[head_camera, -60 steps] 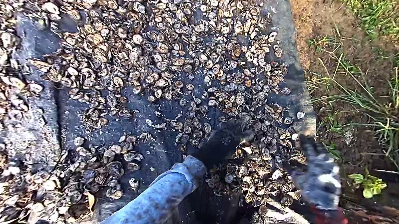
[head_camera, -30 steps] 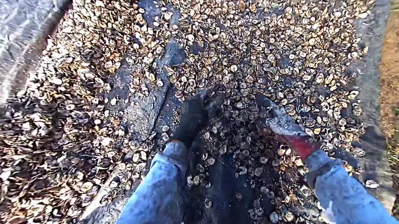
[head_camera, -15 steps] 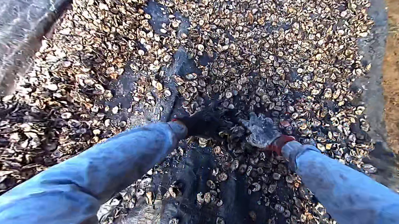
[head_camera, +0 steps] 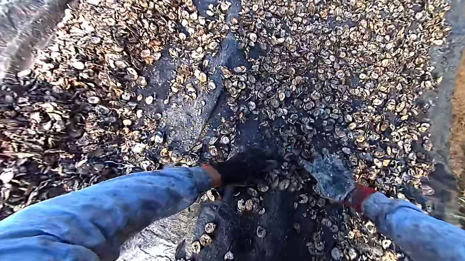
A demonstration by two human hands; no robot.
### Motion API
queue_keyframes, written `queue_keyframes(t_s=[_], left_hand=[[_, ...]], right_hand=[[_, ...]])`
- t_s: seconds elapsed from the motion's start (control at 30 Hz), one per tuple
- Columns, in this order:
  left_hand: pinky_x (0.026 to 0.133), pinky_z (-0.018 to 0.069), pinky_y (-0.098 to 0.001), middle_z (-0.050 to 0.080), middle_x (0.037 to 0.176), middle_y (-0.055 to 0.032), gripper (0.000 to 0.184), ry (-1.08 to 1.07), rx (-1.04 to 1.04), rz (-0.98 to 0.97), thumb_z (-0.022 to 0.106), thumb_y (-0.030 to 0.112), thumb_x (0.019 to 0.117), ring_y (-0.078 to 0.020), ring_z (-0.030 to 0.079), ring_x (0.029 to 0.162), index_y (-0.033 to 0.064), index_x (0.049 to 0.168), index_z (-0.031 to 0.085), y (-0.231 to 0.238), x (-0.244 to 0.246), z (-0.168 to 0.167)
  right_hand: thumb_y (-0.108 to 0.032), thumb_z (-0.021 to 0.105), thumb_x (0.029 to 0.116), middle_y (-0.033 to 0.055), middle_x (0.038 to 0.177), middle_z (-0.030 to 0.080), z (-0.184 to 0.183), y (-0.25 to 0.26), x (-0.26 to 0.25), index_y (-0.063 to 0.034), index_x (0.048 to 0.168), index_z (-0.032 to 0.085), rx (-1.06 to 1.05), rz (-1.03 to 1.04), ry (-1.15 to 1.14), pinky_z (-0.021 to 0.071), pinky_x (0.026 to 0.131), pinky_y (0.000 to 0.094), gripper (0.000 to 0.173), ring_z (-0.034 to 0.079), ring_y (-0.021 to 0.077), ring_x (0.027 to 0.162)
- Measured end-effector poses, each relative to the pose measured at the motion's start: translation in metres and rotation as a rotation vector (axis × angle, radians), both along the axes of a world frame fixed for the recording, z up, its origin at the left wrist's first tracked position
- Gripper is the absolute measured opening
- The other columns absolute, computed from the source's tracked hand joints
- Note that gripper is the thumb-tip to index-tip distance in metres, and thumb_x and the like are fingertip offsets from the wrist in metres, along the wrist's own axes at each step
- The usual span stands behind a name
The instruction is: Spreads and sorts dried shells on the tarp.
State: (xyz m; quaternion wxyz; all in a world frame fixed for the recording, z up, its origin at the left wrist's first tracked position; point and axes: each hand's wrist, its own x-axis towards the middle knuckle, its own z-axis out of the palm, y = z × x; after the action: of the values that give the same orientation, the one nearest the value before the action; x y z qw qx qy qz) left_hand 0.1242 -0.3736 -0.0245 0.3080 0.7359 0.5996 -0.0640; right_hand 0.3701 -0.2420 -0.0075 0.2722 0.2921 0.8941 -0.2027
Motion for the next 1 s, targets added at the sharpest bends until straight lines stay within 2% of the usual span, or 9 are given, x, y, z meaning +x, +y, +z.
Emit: queue_keyframes(t_s=[0.1,0.2,0.4,0.47,0.6,0.67,0.73,0.8,1.0], left_hand=[[0.112,0.041,-0.0509,0.058,0.144,-0.0143,0.048,-0.25,0.188,0.115,0.071,0.006,0.0891,-0.0309,0.053,0.134,0.0116,0.136,0.065,-0.018,-0.012,-0.008],[0.117,0.0404,-0.0444,0.051,0.153,-0.0131,0.072,-0.374,0.451,0.377,0.077,0.018,0.0885,-0.0252,0.051,0.139,0.0111,0.153,0.047,-0.042,-0.032,0.014],[0.108,0.0452,-0.0566,0.035,0.162,-0.0193,0.067,0.091,0.305,0.457,0.066,0.037,0.0974,-0.0374,0.046,0.142,0.0179,0.157,0.043,-0.154,-0.099,0.112],[0.109,0.0444,-0.0578,0.041,0.159,-0.0178,0.066,0.178,0.274,0.504,0.07,0.035,0.0946,-0.0367,0.046,0.142,0.0178,0.154,0.047,-0.215,-0.13,0.114],[0.11,0.0376,-0.0674,0.043,0.159,-0.0138,0.062,0.438,0.379,0.932,0.064,0.042,0.097,-0.0401,0.043,0.144,0.0206,0.153,0.049,-0.351,-0.183,0.099],[0.106,0.0313,-0.0792,0.036,0.159,-0.025,0.071,0.58,0.372,1.321,0.062,0.056,0.0949,-0.0544,0.034,0.143,0.0212,0.155,0.045,-0.407,-0.203,0.085],[0.104,0.028,-0.0842,0.025,0.161,-0.0345,0.09,0.548,0.191,1.703,0.051,0.071,0.0949,-0.0626,0.028,0.143,0.0201,0.164,0.022,-0.456,-0.224,0.063],[0.101,0.0352,-0.0802,0.04,0.152,-0.0372,0.091,0.324,0.125,1.932,0.043,0.07,0.0991,-0.0606,0.044,0.134,0.0191,0.166,0.01,-0.491,-0.249,0.042],[0.094,0.0518,-0.0568,0.059,0.132,-0.0305,0.065,-0.096,0.417,1.944,0.052,0.045,0.1058,-0.0375,0.064,0.113,0.0028,0.153,0.037,-0.549,-0.315,-0.028]], right_hand=[[-0.009,0.058,0.1008,0.0246,0.15,0.051,0.001,0.017,-0.004,-0.0191,0.158,0.041,-0.108,-0.037,0.149,0.0382,0.112,0.0629,0.061,0.049,0.0442,0.138],[-0.022,0.057,0.104,0.0221,0.141,0.06,0.004,0.048,-0.033,-0.0172,0.152,0.049,-0.053,-0.178,0.226,0.043,0.105,0.0661,0.049,0.058,0.0436,0.128],[-0.021,0.053,0.1071,0.0256,0.141,0.059,0.024,0.074,-0.097,-0.014,0.15,0.051,-0.116,-0.172,0.337,0.0403,0.106,0.0683,0.044,0.057,0.0463,0.128],[-0.016,0.055,0.1057,0.0225,0.142,0.059,0.022,0.081,-0.102,-0.0208,0.152,0.051,-0.128,-0.084,0.329,0.0409,0.107,0.0663,0.046,0.057,0.0438,0.129],[-0.012,0.064,0.1007,0.0285,0.12,0.068,0.068,0.018,-0.111,-0.0002,0.126,0.068,0.007,0.014,0.227,0.0464,0.1,0.0622,0.028,0.063,0.0444,0.114],[-0.014,0.056,0.1053,0.0284,0.138,0.059,0.119,-0.037,-0.152,0.0024,0.138,0.059,0.011,0.027,-0.092,0.0374,0.113,0.0506,0.037,0.054,0.0388,0.132],[-0.026,0.06,0.103,0.0238,0.145,0.056,0.101,-0.061,-0.18,-0.0124,0.147,0.056,0.097,0.262,-0.052,0.038,0.111,0.0579,0.046,0.054,0.0413,0.133],[-0.044,0.066,0.0957,0.0199,0.154,0.049,0.062,-0.078,-0.222,-0.0288,0.154,0.049,0.158,0.502,0.215,0.0377,0.106,0.0683,0.062,0.052,0.0458,0.134],[-0.07,0.057,0.0912,0.0217,0.169,0.022,-0.016,-0.181,-0.454,-0.0343,0.164,0.026,0.06,0.347,0.445,0.0265,0.112,0.0753,0.087,0.026,0.0498,0.151]])
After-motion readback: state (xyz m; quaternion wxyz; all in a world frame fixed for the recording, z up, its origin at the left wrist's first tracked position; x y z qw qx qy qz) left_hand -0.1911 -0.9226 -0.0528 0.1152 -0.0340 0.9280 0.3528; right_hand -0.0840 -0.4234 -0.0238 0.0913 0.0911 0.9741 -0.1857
